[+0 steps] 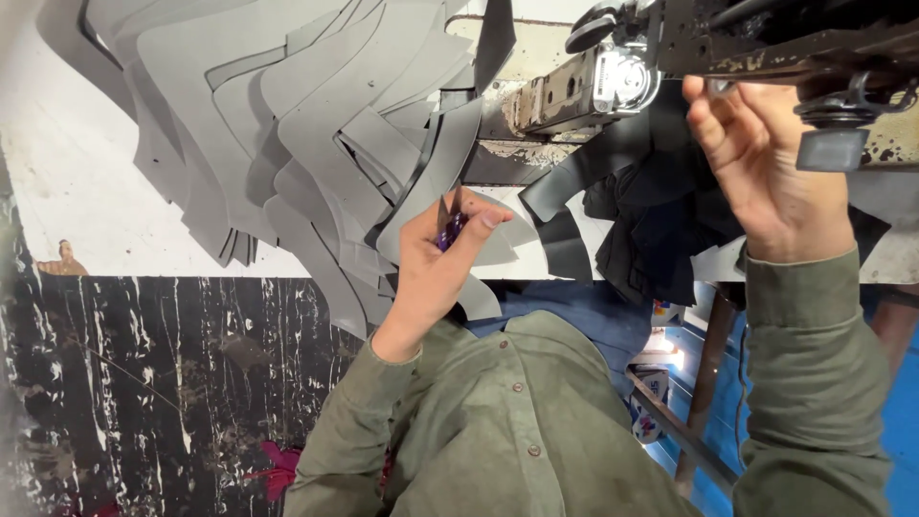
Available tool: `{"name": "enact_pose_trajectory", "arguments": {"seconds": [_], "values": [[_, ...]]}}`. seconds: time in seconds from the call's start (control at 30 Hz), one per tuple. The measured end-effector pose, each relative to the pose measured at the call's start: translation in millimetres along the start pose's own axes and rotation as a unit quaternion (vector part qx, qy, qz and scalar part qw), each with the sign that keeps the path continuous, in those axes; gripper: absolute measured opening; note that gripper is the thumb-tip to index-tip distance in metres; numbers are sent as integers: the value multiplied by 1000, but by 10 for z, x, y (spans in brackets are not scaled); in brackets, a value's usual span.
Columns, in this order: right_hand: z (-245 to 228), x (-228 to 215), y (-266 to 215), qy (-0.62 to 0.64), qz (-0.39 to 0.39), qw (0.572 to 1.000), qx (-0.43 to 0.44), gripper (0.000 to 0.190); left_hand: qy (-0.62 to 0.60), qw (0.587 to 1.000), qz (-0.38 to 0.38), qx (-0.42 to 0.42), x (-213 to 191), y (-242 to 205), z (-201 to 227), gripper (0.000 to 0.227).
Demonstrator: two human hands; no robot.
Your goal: Operating and maintaining a sewing machine for shoe component assembly.
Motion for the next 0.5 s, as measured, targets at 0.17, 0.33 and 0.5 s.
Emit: {"name": "enact_pose_trajectory", "arguments": {"seconds": [0.17, 0.33, 0.5], "values": [[-106, -43, -51, -236, -16, 969, -65, 6, 31, 999, 0, -29, 96, 30, 12, 19], [-119, 95, 170, -291, -15, 955, -64, 4, 47, 997, 22, -53, 135, 39, -22, 20], [56, 37, 319, -255, -21, 966, 26, 9, 35, 998, 19, -52, 157, 45, -46, 19]]}}
Point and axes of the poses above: each hand's wrist, its own y-axis towards the middle knuckle, its own x-axis out of the palm, z = x × y, the point moved 8 cm from there along y, towards the middle knuckle, and after that the axes turned 2 degrees about -x, right-handed, at the moved point
